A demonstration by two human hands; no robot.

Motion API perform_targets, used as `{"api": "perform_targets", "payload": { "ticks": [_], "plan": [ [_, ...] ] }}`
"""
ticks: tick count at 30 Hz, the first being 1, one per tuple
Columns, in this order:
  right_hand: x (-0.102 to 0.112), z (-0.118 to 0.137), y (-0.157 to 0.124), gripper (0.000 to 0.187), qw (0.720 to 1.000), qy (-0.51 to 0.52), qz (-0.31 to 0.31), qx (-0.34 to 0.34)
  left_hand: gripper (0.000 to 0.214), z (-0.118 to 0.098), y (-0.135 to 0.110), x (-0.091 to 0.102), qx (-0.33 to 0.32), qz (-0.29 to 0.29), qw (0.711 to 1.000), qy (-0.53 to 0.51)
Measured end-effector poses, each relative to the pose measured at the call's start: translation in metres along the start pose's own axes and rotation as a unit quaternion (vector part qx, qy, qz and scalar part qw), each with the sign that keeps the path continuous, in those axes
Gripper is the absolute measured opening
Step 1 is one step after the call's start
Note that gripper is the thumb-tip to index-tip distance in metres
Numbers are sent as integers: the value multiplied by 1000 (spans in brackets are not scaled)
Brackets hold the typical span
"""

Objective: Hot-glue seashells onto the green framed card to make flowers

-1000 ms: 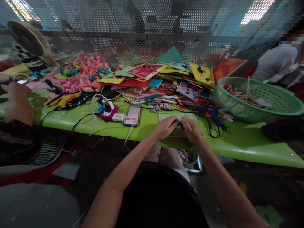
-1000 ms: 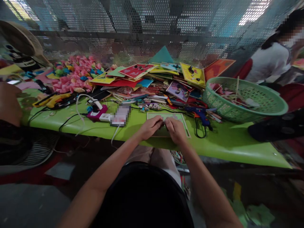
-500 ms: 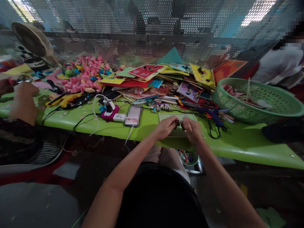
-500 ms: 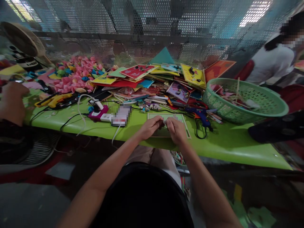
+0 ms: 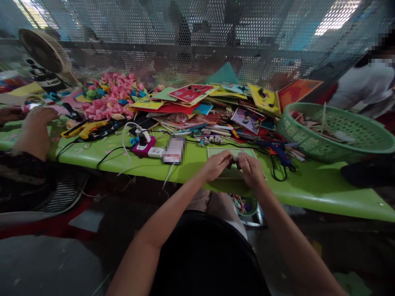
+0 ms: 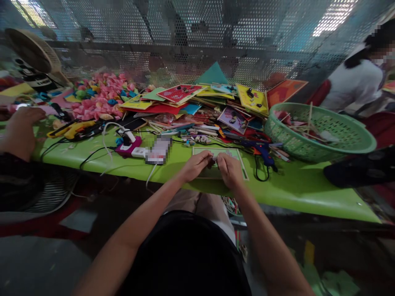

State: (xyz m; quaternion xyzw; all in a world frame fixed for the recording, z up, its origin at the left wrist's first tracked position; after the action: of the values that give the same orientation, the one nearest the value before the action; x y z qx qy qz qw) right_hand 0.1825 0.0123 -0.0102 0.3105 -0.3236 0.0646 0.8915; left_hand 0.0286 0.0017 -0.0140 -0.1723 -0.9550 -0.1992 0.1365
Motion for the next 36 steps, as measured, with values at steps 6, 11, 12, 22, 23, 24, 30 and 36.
{"api": "perform_targets", "payload": {
  "ticks": [6, 11, 12, 22, 23, 24, 30, 36],
  "plan": [
    [0, 1, 1, 49, 1000, -13, -5, 2, 24, 0, 0, 0, 1, -11, 1000, 20],
    [1, 4, 1, 50, 1000, -13, -5, 0, 15, 2, 1, 3, -4, -56, 998, 42],
    [1, 3, 1, 51, 1000, -11, -7, -2, 15, 1, 0, 3, -5, -66, 997, 43],
    [6, 1, 0, 52, 1000, 13, -22, 0, 17, -11, -25, -2, 1, -72, 997, 12],
    [6, 2, -1, 51, 1000, 15, -17, 4, 19, -11, -24, 0, 11, -91, 996, 13],
    [6, 3, -1, 50, 1000, 15, -13, 7, 20, -12, -23, 1, 22, -107, 994, 18],
    [3, 7, -2, 40, 1000, 1, 7, 18, 22, -11, -6, 0, 55, -110, 991, 59],
    [3, 4, -3, 39, 1000, -5, 3, 13, 16, -11, -8, -5, 43, -110, 991, 58]
  ]
}}
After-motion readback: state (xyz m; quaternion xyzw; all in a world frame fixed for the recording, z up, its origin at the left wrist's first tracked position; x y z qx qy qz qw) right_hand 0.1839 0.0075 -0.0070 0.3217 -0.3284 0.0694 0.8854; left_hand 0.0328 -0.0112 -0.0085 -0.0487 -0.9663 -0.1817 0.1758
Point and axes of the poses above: each hand's wrist, its own y-axis towards the middle knuckle, its own x-axis out of the back of the hand, z = x × y, the point moved 4 cm from there along y, towards the middle knuckle, and after that the axes turned 1 degree about -y, right-handed, at the moved point
